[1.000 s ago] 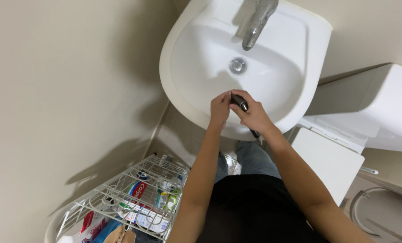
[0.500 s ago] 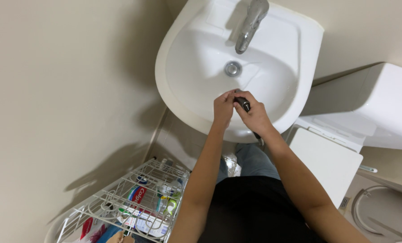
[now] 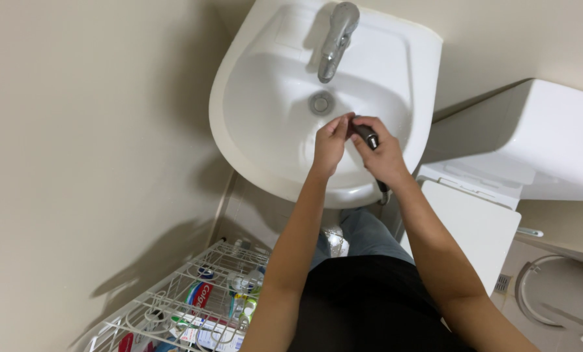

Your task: The person rinses a handheld bidet sprayer under a sink faucet, then uses it to spray water into the toilet bowl. They then retrieve a cleaning tablet from a nearby storage rack, open the wrapper, and drop the tablet into the toilet bowl.

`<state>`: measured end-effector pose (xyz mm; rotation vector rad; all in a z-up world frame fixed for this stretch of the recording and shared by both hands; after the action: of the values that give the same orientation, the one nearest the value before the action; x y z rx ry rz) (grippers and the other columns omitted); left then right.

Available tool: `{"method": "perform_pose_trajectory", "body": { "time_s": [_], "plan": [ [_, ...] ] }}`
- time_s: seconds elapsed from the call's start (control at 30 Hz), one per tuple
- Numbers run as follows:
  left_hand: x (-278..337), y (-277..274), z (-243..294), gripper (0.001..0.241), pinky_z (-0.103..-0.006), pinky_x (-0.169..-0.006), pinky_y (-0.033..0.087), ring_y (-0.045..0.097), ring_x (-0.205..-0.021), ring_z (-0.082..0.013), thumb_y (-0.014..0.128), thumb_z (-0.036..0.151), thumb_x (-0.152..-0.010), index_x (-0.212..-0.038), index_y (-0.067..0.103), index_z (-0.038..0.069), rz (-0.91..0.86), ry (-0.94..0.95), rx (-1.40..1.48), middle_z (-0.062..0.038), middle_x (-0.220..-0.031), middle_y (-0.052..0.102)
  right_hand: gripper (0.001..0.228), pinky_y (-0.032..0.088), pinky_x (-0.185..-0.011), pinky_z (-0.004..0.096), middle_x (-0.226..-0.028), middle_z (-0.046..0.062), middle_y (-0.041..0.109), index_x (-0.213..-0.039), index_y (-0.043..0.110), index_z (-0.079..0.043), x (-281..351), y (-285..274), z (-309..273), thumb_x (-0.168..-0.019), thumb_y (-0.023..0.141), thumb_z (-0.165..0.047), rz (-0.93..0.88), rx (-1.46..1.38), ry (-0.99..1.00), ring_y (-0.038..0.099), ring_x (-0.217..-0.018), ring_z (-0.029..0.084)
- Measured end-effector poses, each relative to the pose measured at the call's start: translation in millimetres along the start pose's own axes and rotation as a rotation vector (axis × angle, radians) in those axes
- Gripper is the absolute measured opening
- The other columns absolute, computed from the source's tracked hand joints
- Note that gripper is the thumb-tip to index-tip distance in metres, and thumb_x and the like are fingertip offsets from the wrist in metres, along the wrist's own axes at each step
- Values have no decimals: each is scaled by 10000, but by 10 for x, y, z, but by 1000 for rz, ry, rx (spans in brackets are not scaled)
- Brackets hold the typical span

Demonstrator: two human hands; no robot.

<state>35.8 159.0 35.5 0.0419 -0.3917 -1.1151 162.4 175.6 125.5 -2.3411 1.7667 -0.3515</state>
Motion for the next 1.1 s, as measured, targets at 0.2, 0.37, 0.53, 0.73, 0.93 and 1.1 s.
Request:
{"method": "perform_pose_trajectory", "body": {
  "time_s": [0.2, 0.37, 0.53, 0.73, 0.93, 1.1],
  "plan": [
    [-290, 164, -142, 313, -426, -922, 604, 703, -1048, -345, 538, 168, -1088, -1264, 669, -56, -51, 111, -27, -330, -1143, 689, 259, 443, -374, 253, -595, 78, 517, -1285, 620, -165, -146, -746, 255, -1045, 607, -67, 159, -62, 25, 544, -428, 169],
    [-383, 421, -32, 300, -393, -964, 601, 694, -1111, -357, 550, 170, -1072, -1278, 674, -9, -52, 118, -117, -302, -1183, 693, 232, 435, -368, 257, -604, 82, 522, -1299, 591, -126, -219, -1062, 206, -1080, 579, -50, 183, -122, -56, 556, -432, 175],
    [-422, 573, 93, 292, -381, -1000, 590, 688, -1151, -326, 552, 166, -1072, -1303, 668, 30, -47, 162, -221, -249, -1221, 698, 234, 444, -389, 263, -611, 91, 541, -1332, 571, -90, -236, -1245, 204, -1103, 560, -44, 198, -143, -115, 559, -440, 179],
    [-415, 521, 182, 348, -418, -1047, 564, 616, -1267, -354, 562, 142, -1069, -1409, 596, 79, 17, 311, -398, -217, -1384, 613, 265, 453, -407, 270, -633, 106, 536, -1355, 527, -57, -270, -1175, 131, -1096, 544, -3, 126, -272, -225, 561, -445, 188],
    [-405, 38, 118, 407, -449, -1096, 526, 541, -1350, -375, 487, 260, -1100, -1477, 536, 113, 35, 244, -465, -188, -1483, 518, 270, 451, -402, 270, -651, 115, 544, -1363, 505, -23, -270, -1021, 0, -1095, 529, -5, 63, -337, -281, 556, -442, 185],
    [-328, -381, 131, 397, -413, -1103, 508, 529, -1370, -337, 536, 232, -1083, -1461, 562, 117, 141, 208, -382, -158, -1482, 531, 277, 453, -418, 260, -626, 107, 546, -1362, 500, 2, -221, -745, -255, -1086, 532, 9, -16, -348, -352, 554, -433, 175]
  ]
}}
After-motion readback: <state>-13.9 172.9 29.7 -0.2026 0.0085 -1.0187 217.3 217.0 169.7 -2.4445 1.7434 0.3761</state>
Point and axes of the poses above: each hand's wrist, its own x-axis away from the middle knuckle, its own y-axis out of the palm, z = x × y, the point moved 10 cm from there along -x, towards the middle knuckle
